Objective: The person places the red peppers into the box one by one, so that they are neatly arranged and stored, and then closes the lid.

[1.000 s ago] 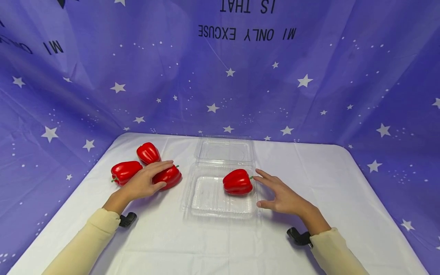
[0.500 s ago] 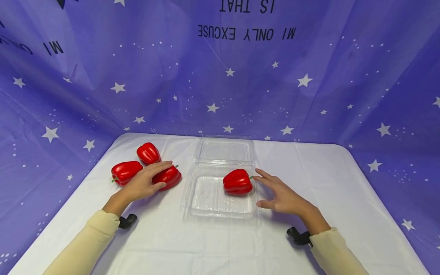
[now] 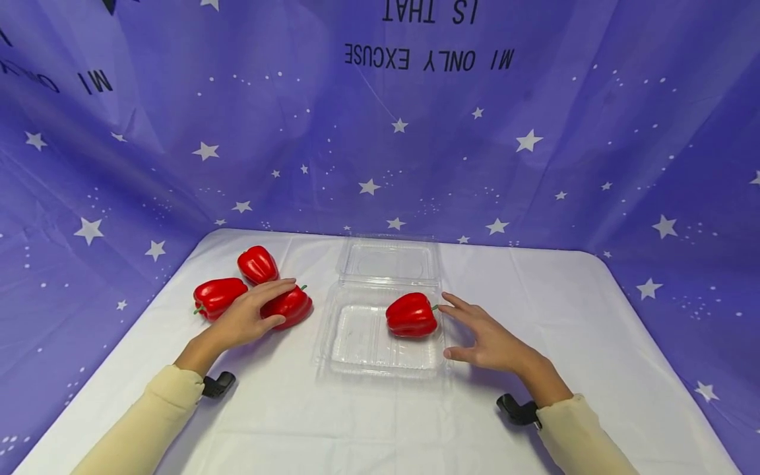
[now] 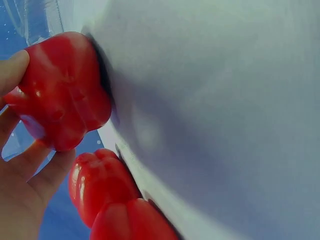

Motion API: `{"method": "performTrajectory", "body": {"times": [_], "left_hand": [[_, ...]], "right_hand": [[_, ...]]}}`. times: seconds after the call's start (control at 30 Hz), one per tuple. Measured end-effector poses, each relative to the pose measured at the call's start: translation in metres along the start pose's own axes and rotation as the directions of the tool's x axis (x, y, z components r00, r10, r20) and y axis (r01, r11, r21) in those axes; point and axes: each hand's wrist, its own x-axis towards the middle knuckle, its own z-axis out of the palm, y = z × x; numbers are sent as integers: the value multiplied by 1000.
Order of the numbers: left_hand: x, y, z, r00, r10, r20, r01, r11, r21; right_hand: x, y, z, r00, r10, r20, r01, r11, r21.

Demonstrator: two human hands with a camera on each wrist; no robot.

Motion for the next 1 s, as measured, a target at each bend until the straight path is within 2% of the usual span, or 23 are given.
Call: {"method": "performTrajectory", "body": {"times": [0.23, 0.37, 0.57, 0.7, 1.0], "left_hand": [[-4, 2, -6, 999, 16, -28, -15, 1000, 20], [-8, 8, -11, 995, 67, -68, -65, 997, 32], [-20, 32, -30, 977, 170, -129, -166, 985, 44], [-27, 44, -40, 964, 218, -155, -211, 976, 59], [-33, 59, -46, 943, 289, -166, -274, 956, 104]], "right_hand": [[0, -3, -1, 1000, 7, -2, -7, 1000, 6], [0, -2, 0, 1000, 8, -5, -8, 1000, 8], [-1, -1, 1, 1000, -11, -11, 11, 1000, 0], [-2, -1, 1, 999, -31, -19, 31, 1000, -4], [-1, -1, 1, 998, -48, -29, 48, 999, 5]]}}
